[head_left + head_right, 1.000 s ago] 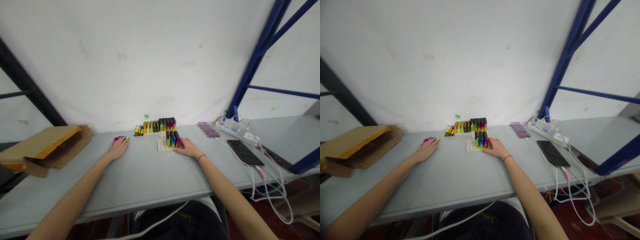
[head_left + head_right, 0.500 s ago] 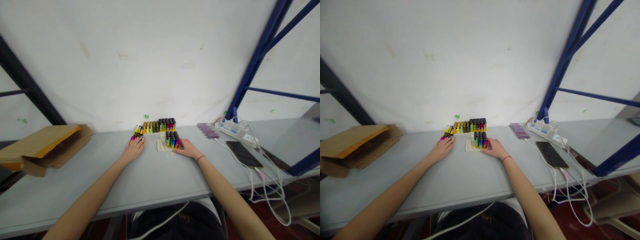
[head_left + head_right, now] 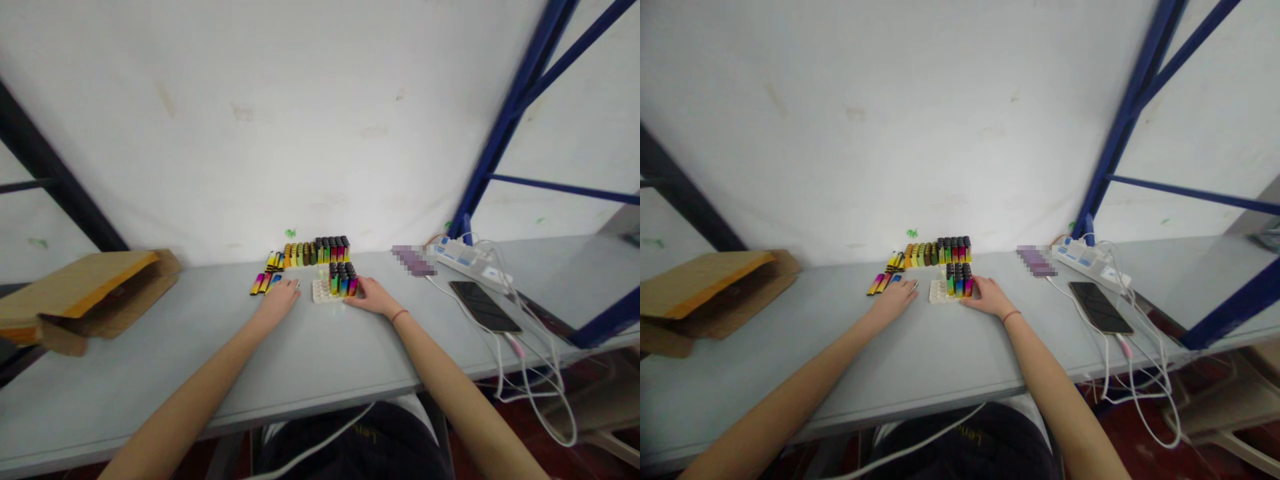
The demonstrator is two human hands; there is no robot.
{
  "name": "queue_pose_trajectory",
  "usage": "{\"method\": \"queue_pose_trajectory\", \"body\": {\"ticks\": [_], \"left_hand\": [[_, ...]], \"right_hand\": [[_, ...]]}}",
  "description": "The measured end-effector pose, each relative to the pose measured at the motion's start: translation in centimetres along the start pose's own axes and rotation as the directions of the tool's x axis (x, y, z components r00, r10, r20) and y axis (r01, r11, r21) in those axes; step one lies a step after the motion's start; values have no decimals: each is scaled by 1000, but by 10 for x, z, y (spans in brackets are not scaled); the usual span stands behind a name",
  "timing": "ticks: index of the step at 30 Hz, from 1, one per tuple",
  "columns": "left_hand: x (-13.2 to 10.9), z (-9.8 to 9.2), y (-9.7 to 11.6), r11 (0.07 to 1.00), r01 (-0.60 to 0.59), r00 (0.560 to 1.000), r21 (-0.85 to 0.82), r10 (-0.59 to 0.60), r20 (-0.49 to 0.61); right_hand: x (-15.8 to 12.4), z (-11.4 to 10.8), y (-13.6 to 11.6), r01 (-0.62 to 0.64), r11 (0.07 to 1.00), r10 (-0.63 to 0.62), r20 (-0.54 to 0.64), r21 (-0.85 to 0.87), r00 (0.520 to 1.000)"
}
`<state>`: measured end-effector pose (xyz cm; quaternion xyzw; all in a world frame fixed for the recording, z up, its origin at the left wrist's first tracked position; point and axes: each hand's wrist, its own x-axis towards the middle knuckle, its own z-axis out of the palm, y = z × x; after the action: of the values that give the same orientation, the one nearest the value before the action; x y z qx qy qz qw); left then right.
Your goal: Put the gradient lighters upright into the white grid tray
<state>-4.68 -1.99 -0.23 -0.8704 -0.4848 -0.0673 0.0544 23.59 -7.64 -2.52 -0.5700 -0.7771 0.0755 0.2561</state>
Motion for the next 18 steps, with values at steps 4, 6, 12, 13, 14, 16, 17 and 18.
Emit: {"method": "queue_pose_trajectory", "body": {"ticks": [4, 6, 12, 13, 14, 16, 17, 18], "left_hand": [[7, 0, 4, 997, 59, 998, -55, -59, 16], [15, -3, 3, 982, 99, 995, -161, -100, 1], [42, -5, 15, 698, 187, 917, -692, -377, -133], [45, -3, 19, 614, 167, 898, -771, -419, -139], [47, -1, 23, 524, 133, 887, -841, -442, -136], [49, 3, 28, 329, 55, 877, -943, -467, -112], [49, 6, 29, 240, 21, 872, -970, -479, -99], [49, 9, 29, 166, -6, 864, -986, -495, -88]], "right_hand": [[1, 1, 1, 12, 1000, -12, 2, 7, 1000], [1, 1, 1, 12, 1000, -12, -4, 13, 1000], [0, 2, 1, 13, 1000, -13, -13, 7, 1000], [0, 1, 1, 10, 1000, -10, -12, 7, 1000], [0, 1, 1, 7, 1000, -7, -11, 7, 1000], [0, 1, 1, 5, 1000, -5, -10, 7, 1000], [0, 1, 1, 6, 1000, -6, -11, 8, 1000], [0, 1, 1, 8, 1000, -8, -12, 9, 1000]]}}
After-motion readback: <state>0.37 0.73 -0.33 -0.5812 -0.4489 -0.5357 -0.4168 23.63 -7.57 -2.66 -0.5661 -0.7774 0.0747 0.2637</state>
